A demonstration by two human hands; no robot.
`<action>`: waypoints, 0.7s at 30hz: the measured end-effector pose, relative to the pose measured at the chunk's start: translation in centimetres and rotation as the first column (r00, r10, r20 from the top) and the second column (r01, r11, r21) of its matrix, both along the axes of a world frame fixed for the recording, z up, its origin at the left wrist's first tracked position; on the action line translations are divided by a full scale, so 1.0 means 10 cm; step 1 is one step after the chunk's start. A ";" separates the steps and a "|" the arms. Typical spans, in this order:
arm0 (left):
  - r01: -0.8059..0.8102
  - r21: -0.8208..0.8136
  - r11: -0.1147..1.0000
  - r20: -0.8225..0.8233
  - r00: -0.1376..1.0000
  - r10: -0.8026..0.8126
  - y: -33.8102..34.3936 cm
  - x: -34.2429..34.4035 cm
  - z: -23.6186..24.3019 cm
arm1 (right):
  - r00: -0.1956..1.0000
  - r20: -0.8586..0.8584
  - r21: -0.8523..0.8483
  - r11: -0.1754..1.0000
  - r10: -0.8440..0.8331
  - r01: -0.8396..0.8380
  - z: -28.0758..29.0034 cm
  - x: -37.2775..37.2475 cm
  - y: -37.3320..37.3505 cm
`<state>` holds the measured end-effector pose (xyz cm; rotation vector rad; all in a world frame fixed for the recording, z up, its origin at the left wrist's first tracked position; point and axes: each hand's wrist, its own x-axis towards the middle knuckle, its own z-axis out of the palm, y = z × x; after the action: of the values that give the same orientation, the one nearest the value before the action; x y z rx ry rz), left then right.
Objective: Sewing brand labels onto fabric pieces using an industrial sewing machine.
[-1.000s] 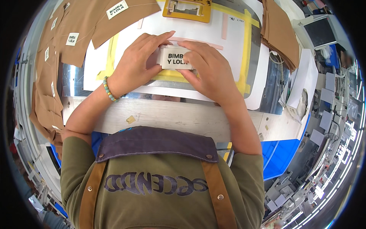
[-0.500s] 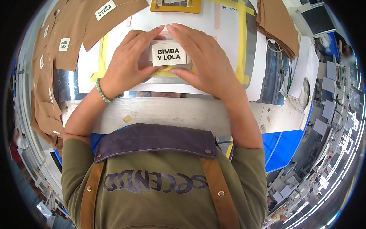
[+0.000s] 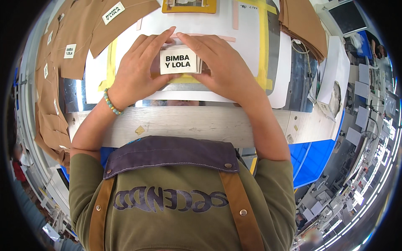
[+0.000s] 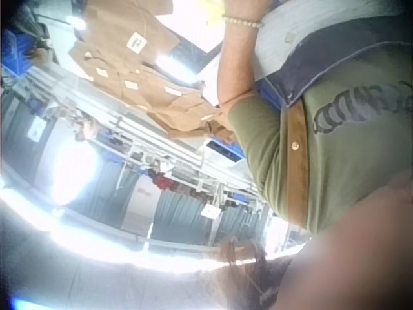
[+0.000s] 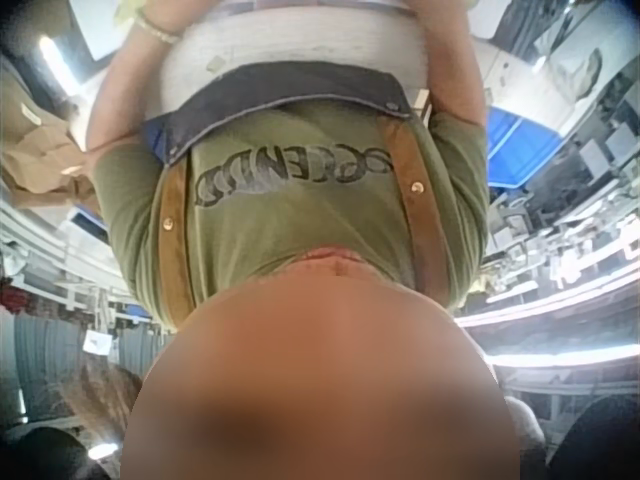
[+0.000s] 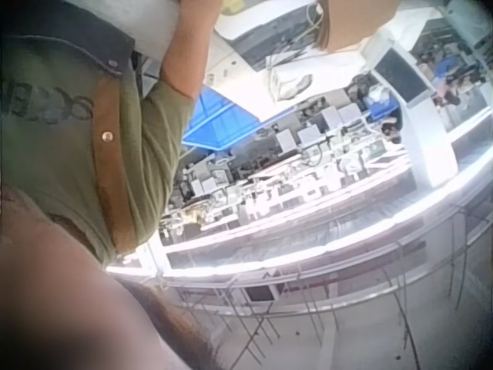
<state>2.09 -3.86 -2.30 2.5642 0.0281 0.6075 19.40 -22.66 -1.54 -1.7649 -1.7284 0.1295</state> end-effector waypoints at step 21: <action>0.057 -0.278 0.959 -0.014 0.998 -0.063 -0.04 -0.02 -0.01 | 0.933 -0.342 -0.152 0.986 -0.114 0.064 0.11 0.09 -0.17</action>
<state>1.85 -4.23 -2.44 2.2915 0.0400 0.5120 20.31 -24.32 -0.41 -1.7881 -1.4083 0.5048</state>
